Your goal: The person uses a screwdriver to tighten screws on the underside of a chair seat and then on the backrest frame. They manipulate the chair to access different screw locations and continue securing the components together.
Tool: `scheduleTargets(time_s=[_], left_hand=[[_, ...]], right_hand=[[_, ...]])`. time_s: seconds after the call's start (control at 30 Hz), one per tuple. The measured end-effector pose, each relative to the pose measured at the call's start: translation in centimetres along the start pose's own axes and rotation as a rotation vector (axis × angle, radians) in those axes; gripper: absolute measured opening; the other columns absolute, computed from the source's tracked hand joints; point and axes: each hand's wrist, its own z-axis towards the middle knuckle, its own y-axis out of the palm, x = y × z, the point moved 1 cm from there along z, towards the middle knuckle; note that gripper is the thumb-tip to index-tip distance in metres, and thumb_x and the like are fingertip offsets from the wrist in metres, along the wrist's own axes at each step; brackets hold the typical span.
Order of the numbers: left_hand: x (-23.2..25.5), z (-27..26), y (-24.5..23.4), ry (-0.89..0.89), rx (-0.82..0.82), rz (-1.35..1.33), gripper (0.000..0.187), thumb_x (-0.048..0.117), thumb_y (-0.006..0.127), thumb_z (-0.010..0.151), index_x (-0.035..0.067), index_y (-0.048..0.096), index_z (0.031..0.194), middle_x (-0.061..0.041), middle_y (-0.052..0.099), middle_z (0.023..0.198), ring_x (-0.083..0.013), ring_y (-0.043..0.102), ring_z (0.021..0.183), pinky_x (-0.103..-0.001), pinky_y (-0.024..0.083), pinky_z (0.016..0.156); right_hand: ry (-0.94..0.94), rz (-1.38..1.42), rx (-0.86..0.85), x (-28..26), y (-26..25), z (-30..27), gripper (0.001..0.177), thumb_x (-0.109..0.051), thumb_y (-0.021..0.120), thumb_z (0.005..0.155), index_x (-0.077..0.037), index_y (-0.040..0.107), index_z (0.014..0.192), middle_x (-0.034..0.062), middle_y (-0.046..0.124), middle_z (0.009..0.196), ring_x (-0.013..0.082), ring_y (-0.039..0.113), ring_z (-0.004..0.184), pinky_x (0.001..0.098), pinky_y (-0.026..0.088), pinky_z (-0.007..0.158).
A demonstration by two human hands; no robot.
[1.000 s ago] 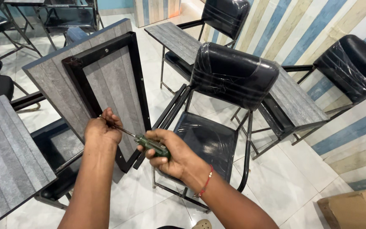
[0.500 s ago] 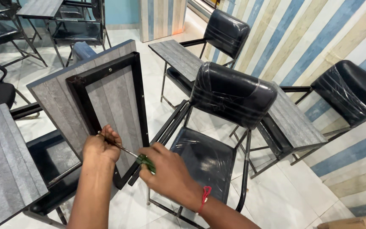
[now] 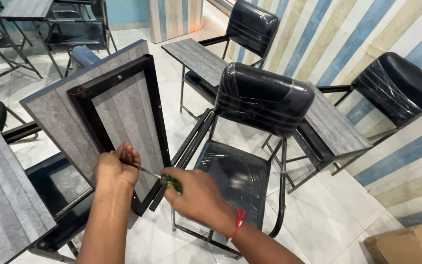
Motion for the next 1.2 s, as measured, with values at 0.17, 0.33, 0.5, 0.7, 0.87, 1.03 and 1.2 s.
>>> scheduleTargets(time_s=[0.17, 0.33, 0.5, 0.7, 0.87, 1.03, 1.2], left_hand=[[0.0, 0.0, 0.2, -0.038, -0.027, -0.021, 0.032, 0.009, 0.035, 0.108, -0.007, 0.063, 0.108, -0.007, 0.067, 0.082, -0.0119, 0.063, 0.068, -0.026, 0.058, 0.07], [0.4, -0.3, 0.1, -0.045, -0.027, -0.018, 0.037, 0.014, 0.031, 0.109, -0.006, 0.062, 0.11, -0.007, 0.067, 0.084, -0.0117, 0.061, 0.068, -0.027, 0.057, 0.07], [-0.1, 0.2, 0.0, -0.03, -0.03, -0.051, 0.032, 0.012, 0.034, 0.11, -0.006, 0.06, 0.112, -0.007, 0.067, 0.086, -0.0113, 0.06, 0.069, -0.027, 0.057, 0.069], [-1.0, 0.9, 0.2, 0.02, -0.004, -0.052, 0.033, 0.012, 0.032, 0.109, -0.005, 0.061, 0.11, -0.007, 0.067, 0.085, -0.0106, 0.059, 0.068, -0.026, 0.055, 0.067], [-1.2, 1.2, -0.1, 0.01, 0.017, -0.136, 0.034, 0.015, 0.028, 0.11, 0.001, 0.059, 0.107, -0.004, 0.066, 0.083, -0.0088, 0.055, 0.065, -0.024, 0.05, 0.061], [-1.1, 2.6, -0.4, -0.032, -0.026, -0.146, 0.045, 0.023, 0.026, 0.112, 0.001, 0.065, 0.104, 0.0, 0.055, 0.073, -0.0083, 0.049, 0.06, -0.021, 0.047, 0.057], [-1.0, 3.1, -0.7, -0.022, -0.052, -0.112, 0.042, 0.019, 0.028, 0.112, 0.0, 0.064, 0.105, -0.001, 0.056, 0.073, -0.0088, 0.049, 0.062, -0.021, 0.048, 0.058]], right_hand=[[-0.141, -0.029, 0.095, -0.5, -0.2, -0.7, 0.039, -0.016, 0.064, 0.085, -0.007, 0.071, 0.122, 0.0146, 0.074, 0.083, 0.0318, 0.071, 0.07, 0.0441, 0.057, 0.067], [0.601, 1.173, -0.302, 1.7, 0.8, 0.3, 0.041, -0.016, 0.062, 0.089, -0.007, 0.068, 0.128, 0.0136, 0.074, 0.088, 0.0245, 0.069, 0.064, 0.0391, 0.055, 0.059], [0.583, 1.359, -0.41, 2.4, 0.8, 0.4, 0.045, -0.015, 0.061, 0.087, -0.007, 0.067, 0.131, 0.0135, 0.073, 0.088, 0.025, 0.067, 0.064, 0.0404, 0.055, 0.059], [-0.264, -0.281, -0.057, 0.2, 0.0, -0.9, 0.052, -0.013, 0.063, 0.081, -0.006, 0.066, 0.132, 0.0137, 0.07, 0.09, 0.0315, 0.066, 0.061, 0.045, 0.053, 0.057], [-0.321, -0.1, 0.099, 0.3, 0.0, -1.0, 0.046, -0.017, 0.064, 0.086, -0.008, 0.066, 0.132, 0.0128, 0.072, 0.095, 0.0279, 0.07, 0.072, 0.0405, 0.056, 0.064], [0.538, 1.061, -0.242, 3.3, 2.3, -0.2, 0.042, -0.017, 0.058, 0.096, -0.002, 0.058, 0.135, 0.0107, 0.069, 0.093, 0.0139, 0.062, 0.057, 0.0298, 0.047, 0.041], [0.522, 1.55, -0.389, 4.1, 2.6, 0.1, 0.035, -0.01, 0.058, 0.099, 0.007, 0.058, 0.13, 0.0159, 0.072, 0.093, 0.01, 0.055, 0.05, 0.0216, 0.038, 0.033]])
